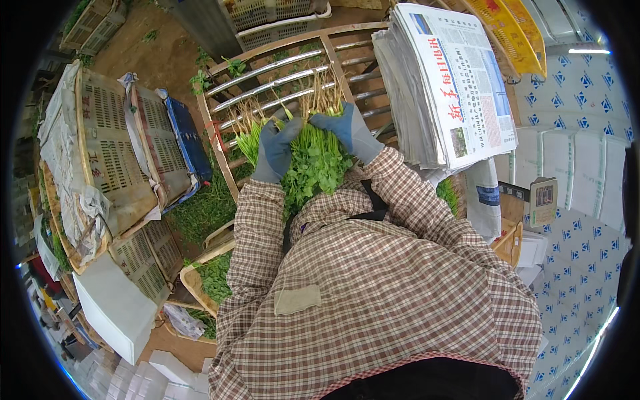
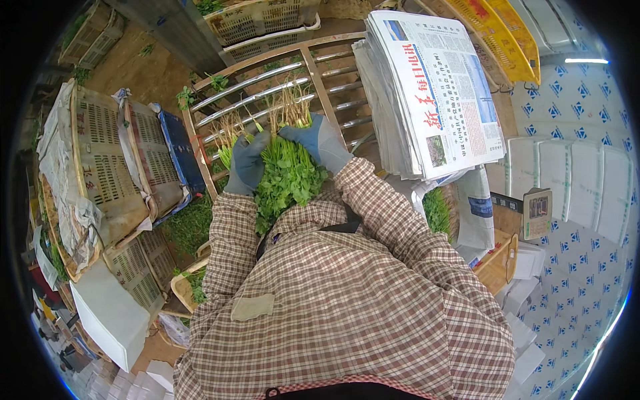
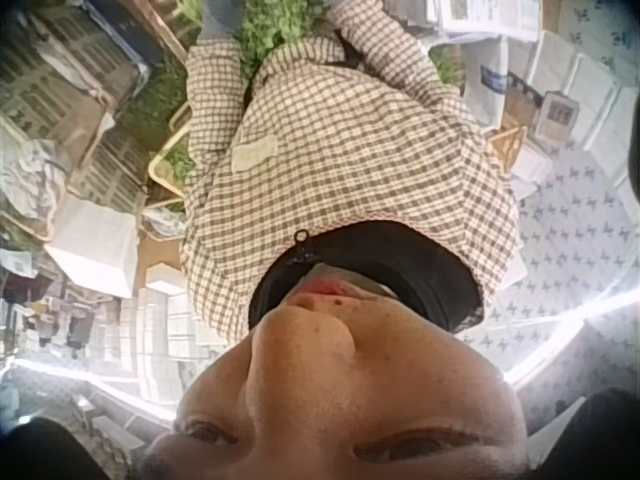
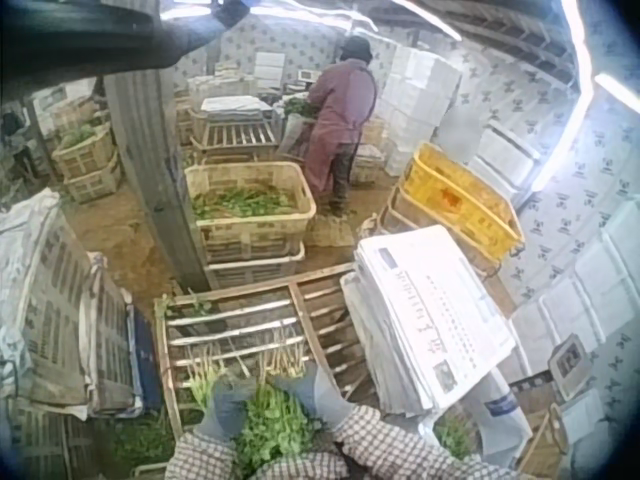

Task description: The person organizes bunches of coriander on a metal stand and packs them into a newspaper-lined crate.

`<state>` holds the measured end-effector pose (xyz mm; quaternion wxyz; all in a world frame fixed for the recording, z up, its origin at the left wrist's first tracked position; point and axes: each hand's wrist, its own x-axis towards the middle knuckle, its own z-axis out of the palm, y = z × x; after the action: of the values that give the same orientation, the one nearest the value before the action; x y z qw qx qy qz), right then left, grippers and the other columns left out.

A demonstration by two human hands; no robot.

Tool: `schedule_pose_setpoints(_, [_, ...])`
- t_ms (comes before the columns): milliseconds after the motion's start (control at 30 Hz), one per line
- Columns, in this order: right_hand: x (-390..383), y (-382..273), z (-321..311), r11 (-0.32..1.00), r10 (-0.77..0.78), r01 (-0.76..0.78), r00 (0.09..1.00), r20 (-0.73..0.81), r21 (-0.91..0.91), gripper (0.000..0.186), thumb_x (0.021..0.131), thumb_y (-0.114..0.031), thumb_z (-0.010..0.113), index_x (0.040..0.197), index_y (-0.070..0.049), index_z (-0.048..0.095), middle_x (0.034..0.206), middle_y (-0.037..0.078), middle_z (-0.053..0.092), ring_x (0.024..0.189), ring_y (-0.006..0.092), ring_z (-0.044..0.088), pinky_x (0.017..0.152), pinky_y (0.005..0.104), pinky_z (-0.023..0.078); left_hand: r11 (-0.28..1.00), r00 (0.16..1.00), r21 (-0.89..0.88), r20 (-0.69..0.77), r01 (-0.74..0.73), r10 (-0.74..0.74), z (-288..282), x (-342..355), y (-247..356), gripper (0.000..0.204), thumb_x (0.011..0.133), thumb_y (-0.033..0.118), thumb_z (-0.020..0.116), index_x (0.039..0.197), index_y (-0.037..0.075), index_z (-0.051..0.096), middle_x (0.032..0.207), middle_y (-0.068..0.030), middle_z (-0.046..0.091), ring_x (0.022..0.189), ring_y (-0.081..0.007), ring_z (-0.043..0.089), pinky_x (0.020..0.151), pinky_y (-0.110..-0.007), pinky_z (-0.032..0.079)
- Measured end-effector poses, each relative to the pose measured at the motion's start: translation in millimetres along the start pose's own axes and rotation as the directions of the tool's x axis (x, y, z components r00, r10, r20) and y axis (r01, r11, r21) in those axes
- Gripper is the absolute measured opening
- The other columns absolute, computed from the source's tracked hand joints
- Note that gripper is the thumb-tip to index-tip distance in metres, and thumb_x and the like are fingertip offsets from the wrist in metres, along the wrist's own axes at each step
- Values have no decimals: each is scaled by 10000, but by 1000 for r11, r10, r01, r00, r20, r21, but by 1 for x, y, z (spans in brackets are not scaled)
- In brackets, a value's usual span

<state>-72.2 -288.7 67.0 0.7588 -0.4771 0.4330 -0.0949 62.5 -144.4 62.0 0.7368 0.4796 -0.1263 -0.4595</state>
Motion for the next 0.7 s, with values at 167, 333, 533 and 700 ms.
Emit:
schedule_pose_setpoints(167, [-7,0,11,991,-97,91,994,-51,-102,822,771,-217,875,1276,246,421,1116,256,673,963,252,699,734,309,605,969,984,-215,-102,119,-143,-23,9,-16,393,950,56,628,1290,-74,481,1117,-234,681,1027,-281,699,916,-374,592])
schedule_pose_setpoints(333, [-24,-23,22,985,-51,43,998,43,168,509,832,-54,799,1165,220,529,1091,229,704,955,231,719,839,316,613,895,960,-427,-174,128,-220,-18,7,-14,253,895,-80,621,1118,-76,502,1146,-314,635,1060,-355,674,925,-435,592])
schedule_pose_setpoints(533, [-32,-33,29,999,-10,9,1000,28,46,457,833,-68,805,1139,190,586,1149,215,694,1029,232,699,904,332,588,991,958,-51,-256,122,-131,21,-9,3,312,841,-80,698,1122,-63,566,1079,-205,684,1009,-264,681,931,-364,564])
schedule_pose_setpoints(700, [-14,-6,11,960,-23,-8,994,108,279,437,832,-93,811,1179,104,632,1152,171,701,1013,219,698,865,324,584,988,983,-113,-138,108,-123,12,-13,8,197,894,15,703,1078,-34,658,1039,-103,719,974,-167,685,869,-286,555])
